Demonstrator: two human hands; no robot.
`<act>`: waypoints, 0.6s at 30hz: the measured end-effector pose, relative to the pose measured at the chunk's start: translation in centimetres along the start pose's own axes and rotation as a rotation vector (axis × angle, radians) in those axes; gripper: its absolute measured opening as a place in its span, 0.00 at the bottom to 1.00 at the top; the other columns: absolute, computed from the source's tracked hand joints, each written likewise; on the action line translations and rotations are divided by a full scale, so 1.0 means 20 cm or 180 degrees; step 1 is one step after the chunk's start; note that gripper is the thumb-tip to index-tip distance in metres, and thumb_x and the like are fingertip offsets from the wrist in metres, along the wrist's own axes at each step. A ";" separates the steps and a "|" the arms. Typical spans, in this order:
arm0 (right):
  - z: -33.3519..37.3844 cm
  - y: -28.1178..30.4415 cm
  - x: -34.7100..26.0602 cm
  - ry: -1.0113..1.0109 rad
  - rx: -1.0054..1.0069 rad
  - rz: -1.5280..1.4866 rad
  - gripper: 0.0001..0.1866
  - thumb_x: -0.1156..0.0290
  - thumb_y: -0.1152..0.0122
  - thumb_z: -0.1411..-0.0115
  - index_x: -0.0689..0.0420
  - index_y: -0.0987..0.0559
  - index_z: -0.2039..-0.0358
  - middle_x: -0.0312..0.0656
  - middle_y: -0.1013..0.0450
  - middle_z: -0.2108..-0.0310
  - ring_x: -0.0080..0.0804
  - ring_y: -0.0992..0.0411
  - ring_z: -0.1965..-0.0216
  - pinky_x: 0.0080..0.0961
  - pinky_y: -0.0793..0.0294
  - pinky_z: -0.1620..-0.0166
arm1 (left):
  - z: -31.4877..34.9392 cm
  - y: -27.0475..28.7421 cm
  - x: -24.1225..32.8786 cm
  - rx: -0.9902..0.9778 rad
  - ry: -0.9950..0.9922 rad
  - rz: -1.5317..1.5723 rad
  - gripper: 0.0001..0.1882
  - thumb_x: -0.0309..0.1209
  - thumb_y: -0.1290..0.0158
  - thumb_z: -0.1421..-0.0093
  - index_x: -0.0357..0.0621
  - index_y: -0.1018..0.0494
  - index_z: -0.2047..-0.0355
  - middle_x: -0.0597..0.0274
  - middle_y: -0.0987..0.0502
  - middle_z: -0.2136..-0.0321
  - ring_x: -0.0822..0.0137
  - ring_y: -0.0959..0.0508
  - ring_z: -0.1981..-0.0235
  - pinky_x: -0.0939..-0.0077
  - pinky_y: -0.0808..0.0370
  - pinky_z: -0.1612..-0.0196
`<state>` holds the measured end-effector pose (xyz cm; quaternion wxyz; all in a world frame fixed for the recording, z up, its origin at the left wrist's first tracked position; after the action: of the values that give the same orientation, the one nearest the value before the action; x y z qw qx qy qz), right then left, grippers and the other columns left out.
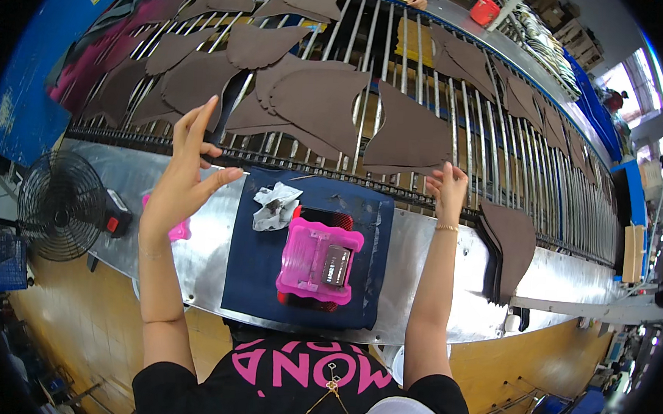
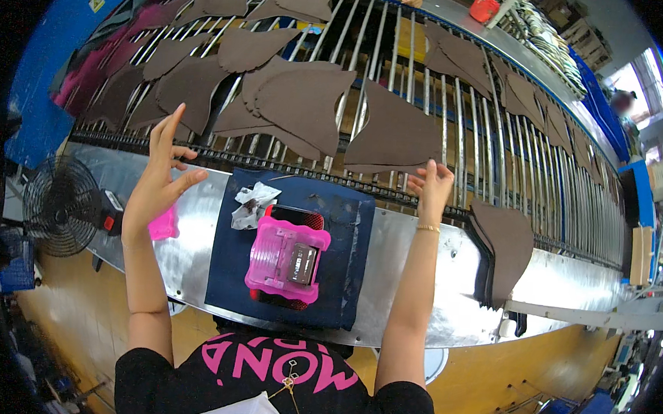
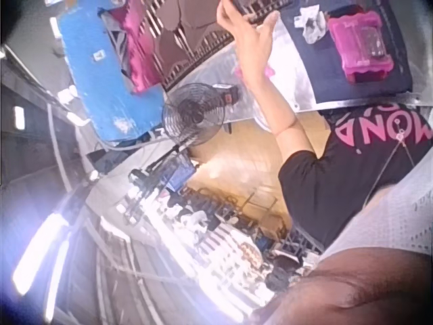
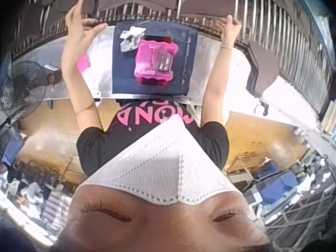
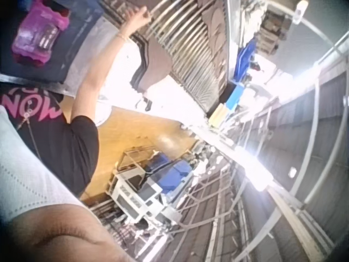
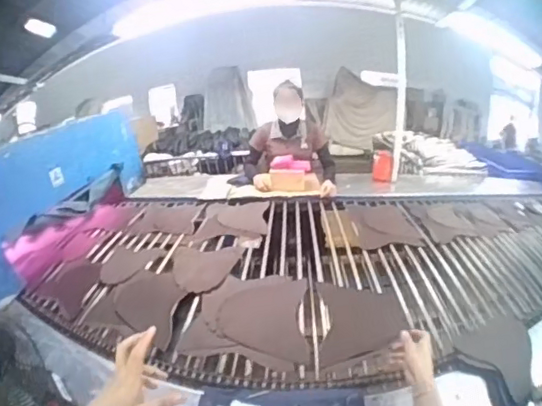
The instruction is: The person repeatedly picks up brown fabric pieces from a stack on the table and places them onto a moving conveyor belt. The person handles the pieces one at a time, positioning them on the belt as it moves.
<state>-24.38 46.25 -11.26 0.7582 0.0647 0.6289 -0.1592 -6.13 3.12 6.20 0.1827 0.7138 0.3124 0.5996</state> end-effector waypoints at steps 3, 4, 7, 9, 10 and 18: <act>0.11 0.37 -0.11 0.0350 0.0403 0.0467 0.18 0.62 0.43 0.38 0.58 0.34 0.54 0.42 0.26 0.70 0.28 0.25 0.79 0.18 0.27 0.81 | 0.01 -0.03 0.04 -0.0097 0.0062 -0.0019 0.48 0.38 0.36 0.51 0.57 0.52 0.34 0.58 0.49 0.41 0.65 0.29 0.60 0.72 0.29 0.58; 0.14 0.55 -0.14 0.0471 0.0712 0.0761 0.16 0.62 0.43 0.38 0.58 0.31 0.55 0.40 0.26 0.71 0.26 0.26 0.79 0.17 0.28 0.81 | 0.01 -0.04 0.07 -0.0167 0.0086 -0.0030 0.48 0.37 0.36 0.52 0.56 0.51 0.34 0.58 0.49 0.40 0.65 0.29 0.60 0.72 0.29 0.58; 0.29 1.05 -0.23 0.1132 0.1922 0.2301 0.11 0.66 0.42 0.41 0.62 0.24 0.65 0.44 0.25 0.69 0.30 0.24 0.72 0.26 0.26 0.68 | 0.05 -0.07 0.09 -0.0244 0.0051 0.0031 0.47 0.30 0.37 0.53 0.55 0.49 0.35 0.60 0.49 0.39 0.66 0.29 0.59 0.71 0.31 0.56; 0.40 1.34 -0.23 0.1355 0.2569 0.3500 0.14 0.67 0.39 0.46 0.65 0.23 0.63 0.51 0.24 0.67 0.43 0.26 0.62 0.33 0.29 0.56 | 0.05 -0.11 0.09 -0.0331 -0.0050 0.0184 0.47 0.27 0.38 0.54 0.55 0.48 0.35 0.60 0.48 0.39 0.67 0.29 0.59 0.71 0.31 0.56; 0.43 1.47 -0.20 0.1298 0.2752 0.4011 0.16 0.66 0.38 0.47 0.65 0.22 0.63 0.52 0.24 0.66 0.47 0.28 0.60 0.35 0.30 0.54 | 0.05 -0.13 0.09 -0.0353 -0.0077 0.0308 0.47 0.25 0.39 0.54 0.54 0.48 0.35 0.61 0.48 0.39 0.68 0.28 0.59 0.71 0.31 0.55; 0.46 1.59 -0.19 0.0382 0.2765 0.4417 0.19 0.60 0.32 0.52 0.64 0.19 0.68 0.54 0.24 0.68 0.50 0.27 0.60 0.38 0.29 0.55 | 0.07 -0.32 0.13 -0.0457 -0.0129 0.0876 0.46 0.29 0.38 0.51 0.53 0.50 0.34 0.59 0.48 0.40 0.69 0.27 0.57 0.75 0.31 0.56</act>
<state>-6.14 73.99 -9.03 0.5566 0.7351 0.3677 0.1204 -5.97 9.69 3.80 0.1556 0.7469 0.1642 0.6252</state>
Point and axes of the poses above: each hand's wrist, its own z-axis away from the middle knuckle, its own y-axis out of the back of the hand, x = y × z, the point moved 4 cm from there along -z, towards the middle knuckle
